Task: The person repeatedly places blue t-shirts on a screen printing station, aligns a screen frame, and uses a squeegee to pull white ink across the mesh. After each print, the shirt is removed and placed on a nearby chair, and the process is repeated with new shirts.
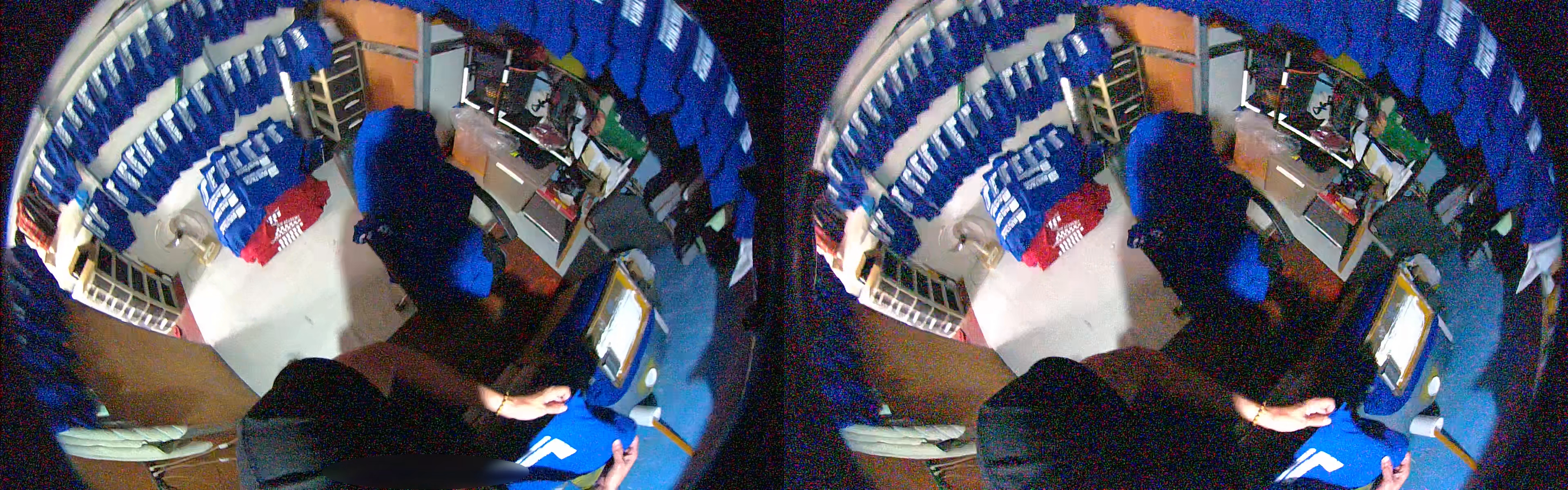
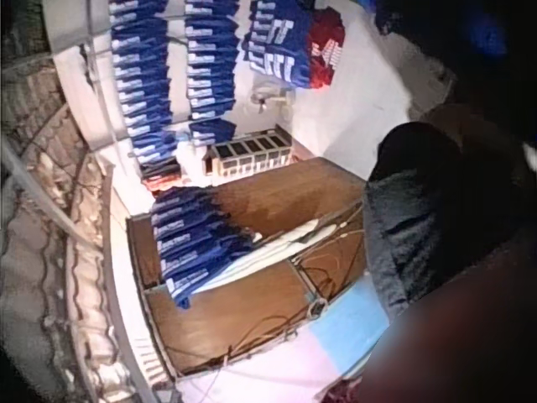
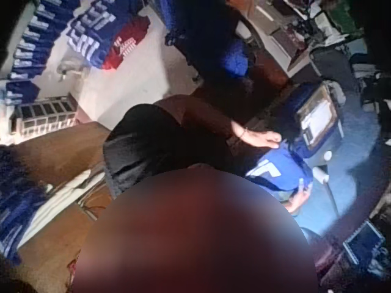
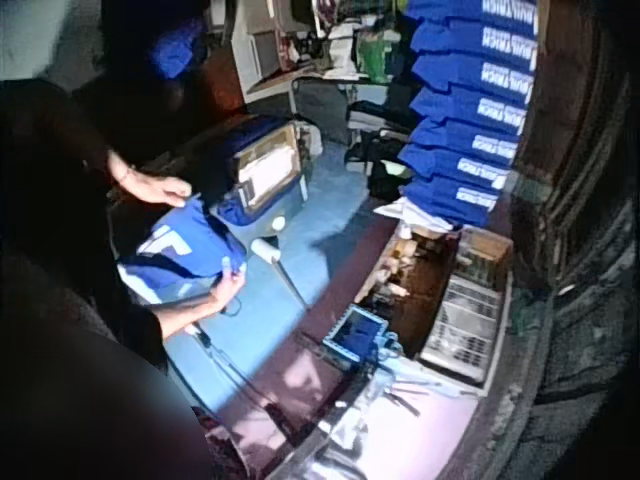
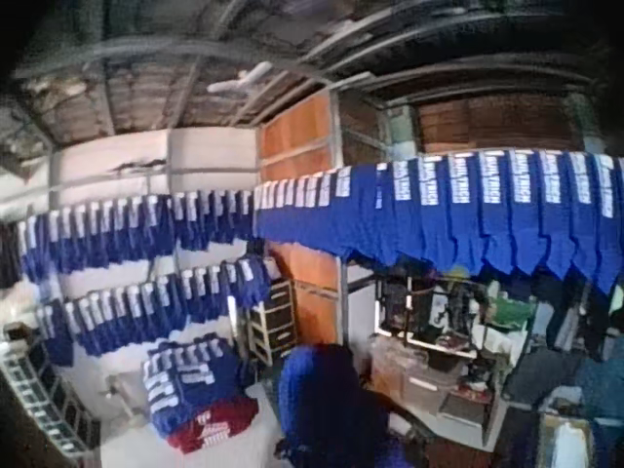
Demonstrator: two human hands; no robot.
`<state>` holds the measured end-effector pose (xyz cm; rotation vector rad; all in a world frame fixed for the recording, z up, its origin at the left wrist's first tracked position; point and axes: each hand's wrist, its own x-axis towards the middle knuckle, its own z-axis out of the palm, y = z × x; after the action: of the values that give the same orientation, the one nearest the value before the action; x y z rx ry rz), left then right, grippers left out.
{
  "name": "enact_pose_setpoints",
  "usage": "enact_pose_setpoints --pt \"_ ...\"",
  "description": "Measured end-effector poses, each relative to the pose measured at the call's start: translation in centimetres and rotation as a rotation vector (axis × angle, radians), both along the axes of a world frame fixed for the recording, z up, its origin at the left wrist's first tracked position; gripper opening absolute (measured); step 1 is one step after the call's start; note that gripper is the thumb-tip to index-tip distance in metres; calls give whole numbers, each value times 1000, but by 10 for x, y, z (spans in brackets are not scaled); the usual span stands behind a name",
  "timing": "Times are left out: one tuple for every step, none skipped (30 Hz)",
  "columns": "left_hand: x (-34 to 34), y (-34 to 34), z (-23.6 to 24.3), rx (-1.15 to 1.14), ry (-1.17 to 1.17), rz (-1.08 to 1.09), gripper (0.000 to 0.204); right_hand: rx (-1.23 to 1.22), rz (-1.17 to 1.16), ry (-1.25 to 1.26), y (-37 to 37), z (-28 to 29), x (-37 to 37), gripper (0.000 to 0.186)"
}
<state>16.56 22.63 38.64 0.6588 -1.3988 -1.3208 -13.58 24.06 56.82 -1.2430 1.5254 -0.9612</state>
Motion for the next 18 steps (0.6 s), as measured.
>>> enact_pose_setpoints --pt "13 -1 21 -47 59 14 31 -67 30 29 -3 16 12 52" --pt "25 1 45 -95 121 108 31 -141 99 -5 -12 28 25 59" --pt "47 5 70 -147 177 205 32 -216 173 -46 -23 40 43 68" --pt "78 0 92 -130 8 181 38 -262 140 -8 -34 53 58 68" --pt "90 14 120 -108 220 356 41 -308 106 26 -44 69 75 69" --pt "116 17 147 -154 339 325 42 -306 167 -48 -52 86 94 69" --pt "147 14 171 -253 225 318 36 -404 216 15 -67 104 115 69" --pt "176 23 193 -114 365 149 32 -443 218 -1 -72 119 138 68" --pt "204 25 219 -405 313 405 29 -468 236 -52 -81 137 164 67" --pt "234 29 241 -469 325 390 27 -539 226 59 -91 157 191 65" --pt "254 36 266 -444 382 470 26 -609 264 107 -102 175 219 63" --pt "288 38 287 -533 369 438 26 -660 254 155 -114 194 249 64" --pt "319 43 307 -650 225 600 26 -708 196 109 -129 209 286 65" --pt "348 42 323 -710 223 676 25 -708 309 30 -146 223 320 65" --pt "378 45 343 -767 221 758 26 -635 330 -129 -156 237 357 65" --pt "403 47 364 -702 141 845 28 -625 411 -195 -166 250 394 65" --pt "433 54 380 -722 94 901 29 -580 475 -250 -170 266 432 64" --pt "470 60 395 -789 -75 815 10 -685 529 -214 -174 281 470 64"
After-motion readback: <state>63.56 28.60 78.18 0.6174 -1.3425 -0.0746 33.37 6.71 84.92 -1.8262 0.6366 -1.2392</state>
